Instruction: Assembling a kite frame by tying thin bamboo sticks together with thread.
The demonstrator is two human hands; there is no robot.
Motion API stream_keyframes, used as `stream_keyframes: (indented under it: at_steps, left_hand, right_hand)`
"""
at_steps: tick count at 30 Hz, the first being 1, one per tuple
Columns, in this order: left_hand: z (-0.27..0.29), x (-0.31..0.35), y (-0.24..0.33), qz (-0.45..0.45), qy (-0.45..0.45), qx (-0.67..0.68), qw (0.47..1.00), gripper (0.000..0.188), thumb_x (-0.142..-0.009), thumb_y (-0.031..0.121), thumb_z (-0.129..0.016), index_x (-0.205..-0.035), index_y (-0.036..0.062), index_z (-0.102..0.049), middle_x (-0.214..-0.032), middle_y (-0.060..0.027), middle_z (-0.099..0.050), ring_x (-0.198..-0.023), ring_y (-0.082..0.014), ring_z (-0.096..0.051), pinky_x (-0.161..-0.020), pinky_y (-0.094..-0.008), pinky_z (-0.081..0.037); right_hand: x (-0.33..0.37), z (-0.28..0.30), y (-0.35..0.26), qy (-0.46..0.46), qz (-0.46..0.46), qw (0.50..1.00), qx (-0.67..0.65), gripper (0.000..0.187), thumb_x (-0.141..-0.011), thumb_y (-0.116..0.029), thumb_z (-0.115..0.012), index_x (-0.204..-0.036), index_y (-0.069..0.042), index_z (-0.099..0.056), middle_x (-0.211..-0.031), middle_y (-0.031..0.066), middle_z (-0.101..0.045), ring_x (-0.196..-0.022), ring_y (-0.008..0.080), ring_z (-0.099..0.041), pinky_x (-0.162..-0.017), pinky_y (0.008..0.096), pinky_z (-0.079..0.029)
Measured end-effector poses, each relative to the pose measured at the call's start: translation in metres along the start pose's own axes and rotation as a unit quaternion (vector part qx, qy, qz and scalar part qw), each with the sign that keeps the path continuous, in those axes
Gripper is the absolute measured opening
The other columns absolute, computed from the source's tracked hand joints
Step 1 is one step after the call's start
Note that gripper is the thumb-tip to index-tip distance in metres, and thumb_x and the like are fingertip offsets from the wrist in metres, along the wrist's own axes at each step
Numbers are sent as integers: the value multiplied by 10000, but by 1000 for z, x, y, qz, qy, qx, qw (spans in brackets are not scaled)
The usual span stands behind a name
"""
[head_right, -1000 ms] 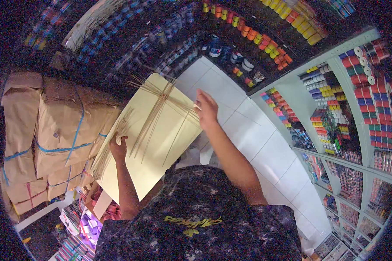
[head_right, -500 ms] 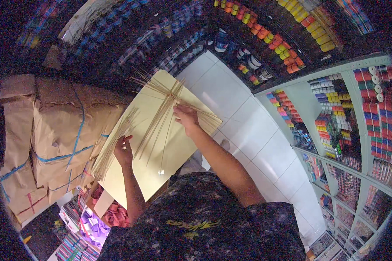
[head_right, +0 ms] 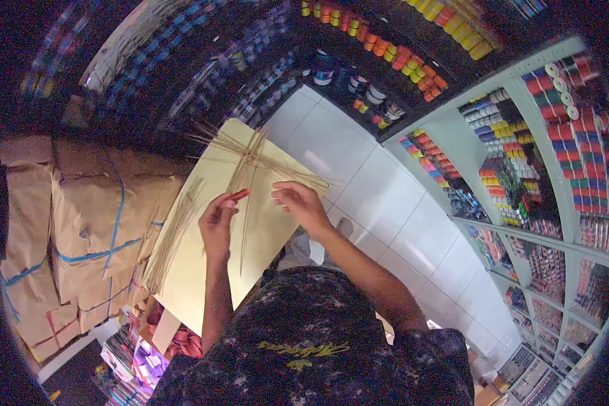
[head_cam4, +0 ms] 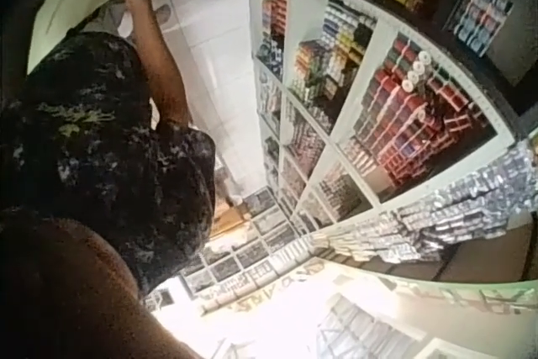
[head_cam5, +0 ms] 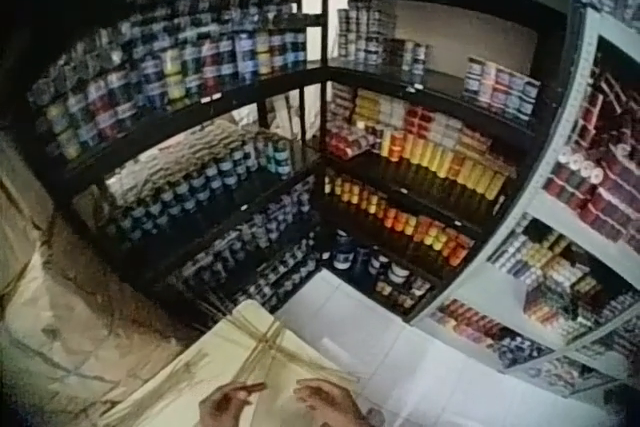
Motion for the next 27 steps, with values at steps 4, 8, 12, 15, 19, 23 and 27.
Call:
stream_keyframes:
  at_steps: [4, 8, 12, 15, 19, 23, 27]
  left_hand:
    - [-66, 22, 29, 15, -94, 18, 995, 278, -932, 45, -703, -1207, 5, -685, -999, -15, -703, -884, -78, -619, -833, -237, -493]
    - [-123, 41, 62, -56, -182, 10, 982, 290, -912, -22, -698, -1200, 7, -675, -1020, -38, -705, -965, -108, -637, -898, -261, -497]
    - [-173, 59, 83, -133, -272, -31, 953, 280, -905, -44, -689, -1181, 3, -667, -1123, -76, -703, -1025, -135, -650, -934, -300, -496]
    - [-205, 76, 81, -72, -313, 5, 947, 365, -884, -48, -692, -1237, 33, -653, -1132, -69, -699, -1017, -130, -648, -920, -282, -493]
    - [-246, 100, 94, -15, -339, 95, 936, 393, -899, -73, -674, -1277, 4, -598, -1132, -87, -691, -1062, -147, -648, -951, -290, -497]
    - [-279, 117, 90, 13, -354, 118, 928, 357, -905, -67, -670, -1251, -8, -606, -1122, -91, -690, -1056, -155, -652, -946, -288, -504]
    - [-313, 137, 91, 24, -395, 115, 911, 312, -922, -29, -671, -1228, -22, -611, -1118, -89, -690, -1049, -156, -654, -945, -293, -507]
  right_hand:
    - [54, 8, -57, 5, 87, 996, -19, 374, -1002, -150, -615, -1352, -29, -559, -1203, 77, -670, -1089, 153, -640, -954, 295, -494]
    - [102, 31, -98, 61, 165, 984, 30, 425, -955, -58, -664, -1360, -3, -549, -1179, 69, -667, -1065, 139, -641, -946, 294, -496]
    - [139, 70, -104, 90, 191, 975, 73, 372, -938, -30, -682, -1297, 14, -598, -1189, 72, -654, -1044, 128, -642, -931, 282, -502]
    - [164, 94, -109, 132, 221, 964, 61, 315, -924, 1, -689, -1234, 19, -634, -1172, 74, -648, -1039, 132, -639, -924, 287, -508]
    - [196, 122, -118, 163, 300, 940, 9, 280, -902, 42, -698, -1177, 22, -649, -1147, 82, -640, -1044, 148, -637, -923, 296, -512]
    - [231, 149, -132, 214, 362, 906, 42, 223, -876, 72, -703, -1087, 15, -660, -1148, 110, -630, -1049, 182, -639, -936, 309, -512]
    - [268, 170, -153, 290, 418, 839, 194, 233, -805, 50, -737, -1021, -22, -688, -1084, 120, -678, -1031, 237, -666, -914, 342, -530]
Point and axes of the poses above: each hand's wrist, its own x-axis away from the middle knuckle, its own z-axis out of the back of the hand, y = z × x, the point moved 10 cm from there along -x, towards the middle knuckle
